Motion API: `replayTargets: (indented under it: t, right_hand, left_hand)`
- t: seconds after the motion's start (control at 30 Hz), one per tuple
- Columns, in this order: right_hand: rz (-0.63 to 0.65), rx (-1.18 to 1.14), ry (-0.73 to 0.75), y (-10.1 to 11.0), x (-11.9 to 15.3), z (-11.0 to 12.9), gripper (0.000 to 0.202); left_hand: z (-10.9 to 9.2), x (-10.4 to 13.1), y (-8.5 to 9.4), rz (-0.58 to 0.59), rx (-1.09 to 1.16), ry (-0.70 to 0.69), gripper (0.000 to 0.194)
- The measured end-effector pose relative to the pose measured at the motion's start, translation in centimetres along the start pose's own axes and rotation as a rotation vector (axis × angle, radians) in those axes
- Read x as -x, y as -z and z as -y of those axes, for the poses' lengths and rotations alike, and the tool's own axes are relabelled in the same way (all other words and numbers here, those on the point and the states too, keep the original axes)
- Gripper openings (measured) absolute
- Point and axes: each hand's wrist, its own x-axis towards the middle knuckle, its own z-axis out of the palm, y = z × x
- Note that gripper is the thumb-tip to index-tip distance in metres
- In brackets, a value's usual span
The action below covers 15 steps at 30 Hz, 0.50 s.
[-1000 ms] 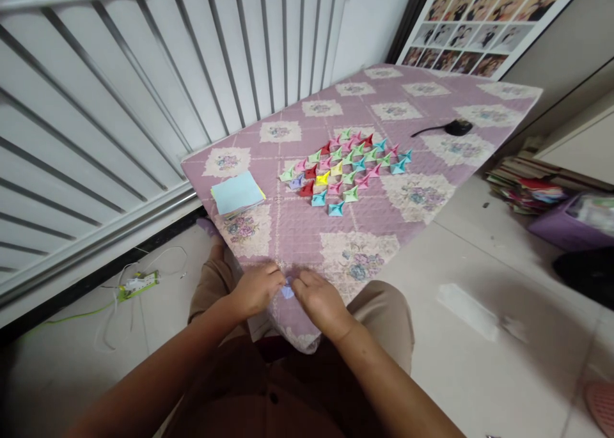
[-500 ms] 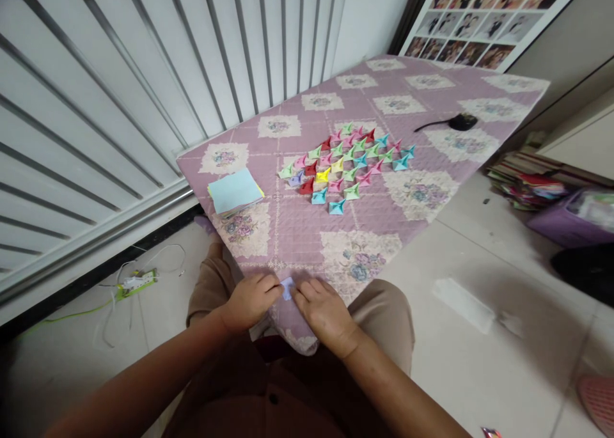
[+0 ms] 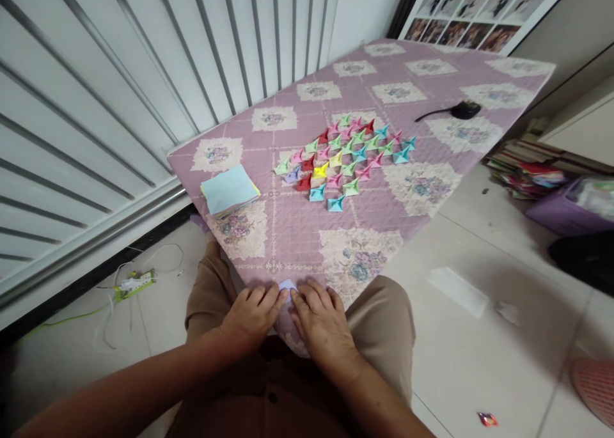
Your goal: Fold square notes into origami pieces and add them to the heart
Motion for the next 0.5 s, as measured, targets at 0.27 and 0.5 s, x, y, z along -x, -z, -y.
replayTargets:
  t: [0.27, 0.5]
  right_hand:
    - [-0.044, -0.145, -0.164, 0.7, -2.0, 0.2, 0.017]
    - [-0.12, -0.149, -0.281, 0.2, -3.5, 0.9, 0.015]
  left_hand:
    - [0.2, 0.1, 0.2, -0.024, -0.03, -0.003, 0.045]
    - [1.1, -1.3, 2.0, -0.036, 0.284, 0.116, 0.034]
